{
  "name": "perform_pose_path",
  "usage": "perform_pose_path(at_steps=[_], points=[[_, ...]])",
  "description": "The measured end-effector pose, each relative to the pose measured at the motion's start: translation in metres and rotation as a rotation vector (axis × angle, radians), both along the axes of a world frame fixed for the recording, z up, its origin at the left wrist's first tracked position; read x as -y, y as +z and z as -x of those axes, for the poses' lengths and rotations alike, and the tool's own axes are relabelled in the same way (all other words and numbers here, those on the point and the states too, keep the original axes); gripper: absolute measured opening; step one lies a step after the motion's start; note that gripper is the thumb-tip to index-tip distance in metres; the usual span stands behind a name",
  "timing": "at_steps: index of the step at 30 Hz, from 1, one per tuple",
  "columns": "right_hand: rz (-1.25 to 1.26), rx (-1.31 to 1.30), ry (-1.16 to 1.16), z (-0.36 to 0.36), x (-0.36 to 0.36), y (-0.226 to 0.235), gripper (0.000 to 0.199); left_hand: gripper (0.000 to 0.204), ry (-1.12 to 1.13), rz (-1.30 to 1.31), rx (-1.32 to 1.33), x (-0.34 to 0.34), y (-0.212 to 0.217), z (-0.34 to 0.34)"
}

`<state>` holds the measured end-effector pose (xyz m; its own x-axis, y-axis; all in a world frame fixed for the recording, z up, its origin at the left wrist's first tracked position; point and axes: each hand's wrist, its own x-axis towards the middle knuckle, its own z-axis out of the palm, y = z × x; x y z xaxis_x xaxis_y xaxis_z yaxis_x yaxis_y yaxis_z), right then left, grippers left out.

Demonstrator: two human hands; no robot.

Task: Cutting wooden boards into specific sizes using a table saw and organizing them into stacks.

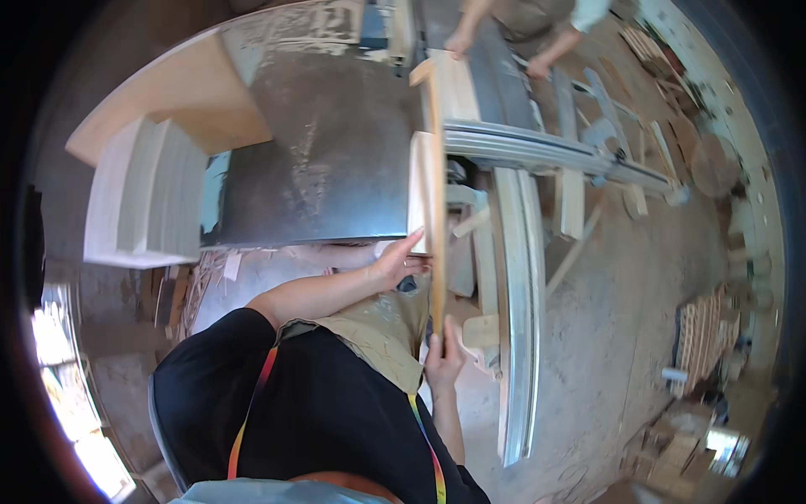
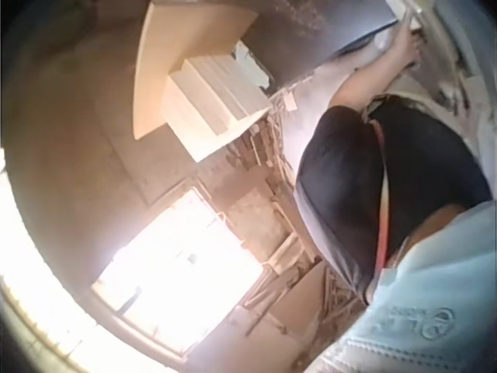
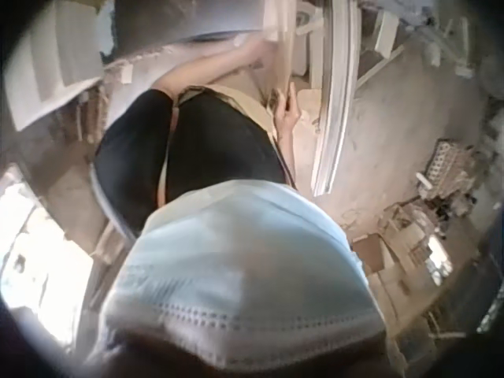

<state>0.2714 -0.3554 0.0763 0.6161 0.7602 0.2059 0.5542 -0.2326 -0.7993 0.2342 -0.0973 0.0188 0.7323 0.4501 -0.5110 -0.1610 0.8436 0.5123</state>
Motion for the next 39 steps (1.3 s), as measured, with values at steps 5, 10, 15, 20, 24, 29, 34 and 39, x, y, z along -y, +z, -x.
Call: perform_pose_path(at_steps=[5,10,15,20,24,29,34,39], points=[[-0.117,-0.344,0.032,-0.028,-0.046,0.021,0.050,0.050,0.082,-0.132,-0.136,-0.012,0.037,0.083],[-0.127,-0.542,0.121,-0.016,-0.112,0.037,0.050,0.037,0.114,-0.277,-0.181,-0.013,0.073,0.227],[0.034,-0.890,0.173,-0.009,-0.146,0.012,0.050,0.033,0.336,-0.406,-0.323,0.021,0.105,0.346],[0.148,-1.144,0.231,0.018,-0.174,-0.018,0.049,0.035,0.537,-0.476,-0.426,0.034,0.154,0.414],[0.194,-1.213,0.216,0.022,-0.190,-0.021,0.048,0.037,0.752,-0.548,-0.285,0.021,0.195,0.446],[0.215,-1.170,0.215,0.020,-0.196,-0.019,0.047,0.039,0.892,-0.500,-0.301,-0.008,0.233,0.487],[0.230,-1.144,0.234,0.010,-0.190,-0.019,0.048,0.038,1.003,-0.380,-0.286,-0.025,0.240,0.497],[0.234,-1.073,0.229,0.016,-0.178,-0.019,0.049,0.044,0.992,-0.349,-0.260,-0.031,0.229,0.510]])
